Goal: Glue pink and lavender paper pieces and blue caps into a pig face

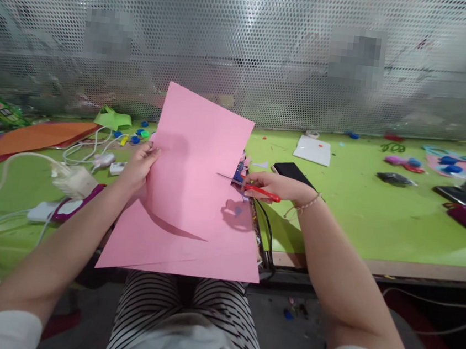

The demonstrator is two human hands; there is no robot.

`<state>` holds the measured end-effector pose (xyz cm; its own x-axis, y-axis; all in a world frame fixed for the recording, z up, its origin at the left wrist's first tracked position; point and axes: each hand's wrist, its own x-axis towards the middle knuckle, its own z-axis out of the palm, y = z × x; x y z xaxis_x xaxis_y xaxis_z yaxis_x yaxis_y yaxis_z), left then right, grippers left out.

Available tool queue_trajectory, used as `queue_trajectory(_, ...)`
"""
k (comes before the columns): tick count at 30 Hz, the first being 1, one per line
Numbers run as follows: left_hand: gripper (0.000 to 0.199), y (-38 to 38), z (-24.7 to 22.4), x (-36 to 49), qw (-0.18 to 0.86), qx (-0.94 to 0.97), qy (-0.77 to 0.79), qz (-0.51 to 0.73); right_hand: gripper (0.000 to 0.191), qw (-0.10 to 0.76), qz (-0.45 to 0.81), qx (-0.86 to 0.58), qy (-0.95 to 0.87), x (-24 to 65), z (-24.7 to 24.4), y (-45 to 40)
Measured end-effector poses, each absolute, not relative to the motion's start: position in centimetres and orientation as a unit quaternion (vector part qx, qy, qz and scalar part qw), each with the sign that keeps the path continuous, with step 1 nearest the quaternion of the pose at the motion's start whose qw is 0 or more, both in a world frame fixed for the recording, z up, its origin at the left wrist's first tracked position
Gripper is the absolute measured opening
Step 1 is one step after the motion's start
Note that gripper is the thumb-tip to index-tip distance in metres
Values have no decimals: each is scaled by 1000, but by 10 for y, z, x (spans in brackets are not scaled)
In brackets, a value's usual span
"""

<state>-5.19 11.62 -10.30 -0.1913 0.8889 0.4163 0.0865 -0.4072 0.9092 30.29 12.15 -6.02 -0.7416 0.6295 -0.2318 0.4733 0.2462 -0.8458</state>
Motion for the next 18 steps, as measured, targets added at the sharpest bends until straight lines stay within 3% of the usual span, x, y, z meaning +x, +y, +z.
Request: queue_trajectory(18,17,113,-105,-46,329,570,429,619,30,79,558,-310,-766,299,-63,120)
